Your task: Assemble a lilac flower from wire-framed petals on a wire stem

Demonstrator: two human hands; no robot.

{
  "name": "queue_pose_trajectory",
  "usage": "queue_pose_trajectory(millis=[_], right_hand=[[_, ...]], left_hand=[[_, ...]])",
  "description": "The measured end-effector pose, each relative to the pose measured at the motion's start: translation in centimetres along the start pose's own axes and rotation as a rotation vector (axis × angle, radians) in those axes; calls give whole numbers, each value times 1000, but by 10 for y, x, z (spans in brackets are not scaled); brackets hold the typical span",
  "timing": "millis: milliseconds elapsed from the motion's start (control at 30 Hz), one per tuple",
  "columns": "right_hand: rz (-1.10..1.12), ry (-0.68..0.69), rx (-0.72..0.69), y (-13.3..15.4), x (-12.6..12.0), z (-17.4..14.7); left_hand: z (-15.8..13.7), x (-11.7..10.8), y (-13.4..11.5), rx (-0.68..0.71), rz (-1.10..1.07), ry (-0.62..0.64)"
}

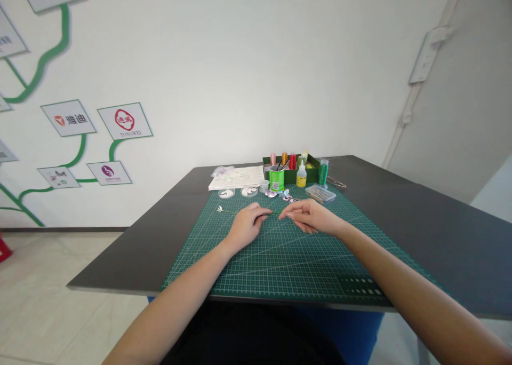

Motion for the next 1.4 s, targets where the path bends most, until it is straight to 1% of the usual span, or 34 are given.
queue_pose_trajectory(millis=[200,500,700,967,1400], right_hand=[[-44,-63,-8,3,-4,-1],[-17,-131,-16,-7,-9,2],[-44,-144,-17,-5,-12,2],[12,-139,27,-4,-12,2],[132,-214,52,-14,-16,5]], left_hand=[[-2,0,1,14,17,12],[-3,-1,-3,41,59,36],[-4,0,-4,72,82,45],[-6,-1,-6,120,130,79],[-7,-2,-6,145,164,113]])
Point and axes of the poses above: each hand's wrist, its own z-axis towards the middle knuckle, its own x-axis out of the palm, y = z × x, the point moved 1 cm from there along z, towards the middle knuckle, and after that the axes turned 5 degrees about -y, right-handed, at the moved point
